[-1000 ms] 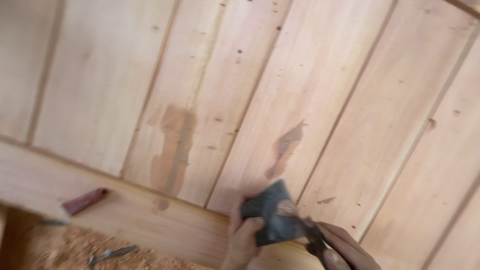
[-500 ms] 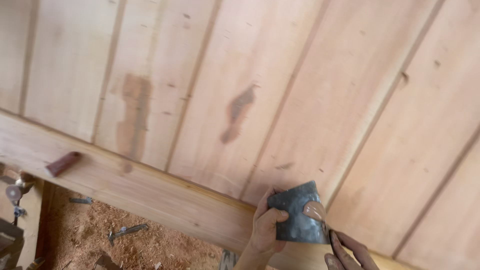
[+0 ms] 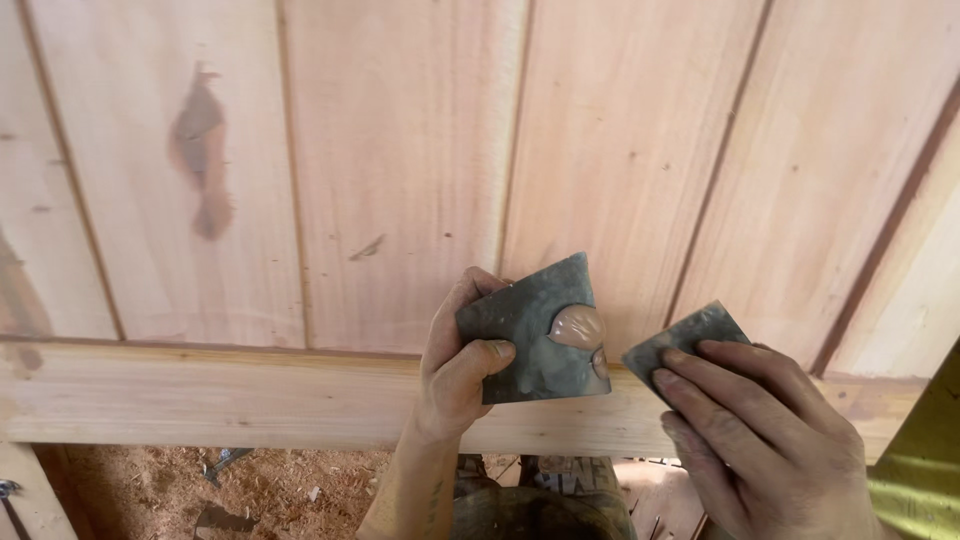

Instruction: The person uses a putty knife to apply wood filler into gaps between wooden planks. They repeatedly scoop filler from the knife and press it into the seams, smoothing the surface along the length of the joint.

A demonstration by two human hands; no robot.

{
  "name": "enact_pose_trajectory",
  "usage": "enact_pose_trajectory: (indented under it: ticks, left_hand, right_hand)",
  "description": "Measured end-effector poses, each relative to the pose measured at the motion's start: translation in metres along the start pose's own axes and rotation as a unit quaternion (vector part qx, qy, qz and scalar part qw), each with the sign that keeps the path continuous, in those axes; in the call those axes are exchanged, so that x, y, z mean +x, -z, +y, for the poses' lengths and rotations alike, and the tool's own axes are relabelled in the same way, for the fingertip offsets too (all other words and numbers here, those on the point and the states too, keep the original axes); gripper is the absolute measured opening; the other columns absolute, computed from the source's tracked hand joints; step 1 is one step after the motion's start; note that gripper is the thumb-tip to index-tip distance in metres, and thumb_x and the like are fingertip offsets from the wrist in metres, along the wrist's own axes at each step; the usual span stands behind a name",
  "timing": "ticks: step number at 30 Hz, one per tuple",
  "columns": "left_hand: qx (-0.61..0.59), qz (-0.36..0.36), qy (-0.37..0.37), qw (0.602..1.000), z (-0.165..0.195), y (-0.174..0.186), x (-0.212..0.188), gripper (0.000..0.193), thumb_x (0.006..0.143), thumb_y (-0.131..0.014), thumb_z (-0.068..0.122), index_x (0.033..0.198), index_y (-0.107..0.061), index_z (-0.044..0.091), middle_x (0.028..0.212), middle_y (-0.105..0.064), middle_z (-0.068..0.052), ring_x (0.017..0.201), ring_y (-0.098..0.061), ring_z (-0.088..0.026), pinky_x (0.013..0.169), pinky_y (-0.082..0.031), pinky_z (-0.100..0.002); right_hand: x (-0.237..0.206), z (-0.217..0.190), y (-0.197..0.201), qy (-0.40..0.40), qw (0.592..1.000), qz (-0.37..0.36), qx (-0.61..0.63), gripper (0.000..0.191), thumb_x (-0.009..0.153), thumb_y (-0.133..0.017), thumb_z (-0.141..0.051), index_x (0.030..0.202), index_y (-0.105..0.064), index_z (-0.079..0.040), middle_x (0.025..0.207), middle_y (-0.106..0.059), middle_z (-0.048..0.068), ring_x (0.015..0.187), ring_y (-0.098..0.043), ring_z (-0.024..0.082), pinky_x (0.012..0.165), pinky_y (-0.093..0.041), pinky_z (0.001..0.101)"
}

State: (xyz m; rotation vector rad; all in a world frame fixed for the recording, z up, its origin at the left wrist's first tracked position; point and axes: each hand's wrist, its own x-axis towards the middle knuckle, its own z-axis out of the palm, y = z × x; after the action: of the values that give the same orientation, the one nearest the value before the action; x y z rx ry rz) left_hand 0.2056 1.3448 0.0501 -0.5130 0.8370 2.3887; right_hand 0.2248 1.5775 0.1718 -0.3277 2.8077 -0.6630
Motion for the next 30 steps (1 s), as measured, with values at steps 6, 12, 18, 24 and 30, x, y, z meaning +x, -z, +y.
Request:
enact_pose_trajectory:
  ticks: [6,12,18,24,30]
  left_hand:
    - [0.210,0.053,0.032,0.976,-0.005,-0.030,-0.004,0.037,0.075,-0.050,0.005,0.111,-0.052,-0.003,0.100,-0.054,-0.010,0.093,-0.046,-0.015,0.085,-0.042,-0.032]
    - [0.241,0.074,0.028,0.967,-0.029,-0.038,-0.017,0.033,0.077,-0.049,0.008,0.110,-0.051,0.002,0.103,-0.055,-0.010,0.096,-0.048,-0.015,0.087,-0.045,-0.034]
    - [0.253,0.136,-0.040,0.957,-0.025,0.007,-0.011,0.034,0.079,-0.058,0.015,0.110,-0.049,0.004,0.094,-0.057,-0.013,0.084,-0.055,-0.018,0.073,-0.050,-0.038]
    - [0.157,0.100,-0.085,0.979,0.025,0.054,-0.002,0.037,0.087,-0.060,0.012,0.120,-0.047,0.002,0.117,-0.061,-0.021,0.104,-0.054,-0.020,0.097,-0.045,-0.036]
    - [0.163,0.055,-0.017,0.985,0.061,0.082,0.007,0.036,0.087,-0.057,0.009,0.121,-0.046,0.001,0.119,-0.060,-0.020,0.099,-0.053,-0.018,0.094,-0.046,-0.036]
  right_hand:
    - [-0.009,0.015,-0.011,-0.006,0.999,-0.050,-0.005,0.029,0.082,-0.077,-0.018,0.109,-0.076,-0.008,0.110,-0.075,0.005,0.104,-0.069,0.028,0.088,-0.058,0.0395]
    - [-0.037,0.031,-0.023,-0.059,0.982,-0.132,0.125,0.033,0.084,-0.074,-0.019,0.116,-0.074,-0.007,0.112,-0.075,0.006,0.107,-0.071,0.027,0.086,-0.058,0.0365]
    - [-0.030,0.033,-0.033,-0.186,0.941,-0.209,0.193,0.035,0.090,-0.072,-0.016,0.125,-0.077,-0.014,0.108,-0.077,-0.001,0.095,-0.074,0.017,0.081,-0.062,0.0307]
    - [-0.005,-0.013,-0.079,-0.219,0.965,-0.148,-0.008,0.033,0.084,-0.067,-0.015,0.117,-0.075,-0.011,0.118,-0.073,0.005,0.102,-0.066,0.028,0.083,-0.058,0.0407]
    - [0.022,-0.067,-0.124,-0.260,0.953,-0.156,-0.021,0.027,0.087,-0.067,-0.014,0.113,-0.075,-0.009,0.114,-0.074,0.002,0.108,-0.068,0.026,0.084,-0.056,0.0397]
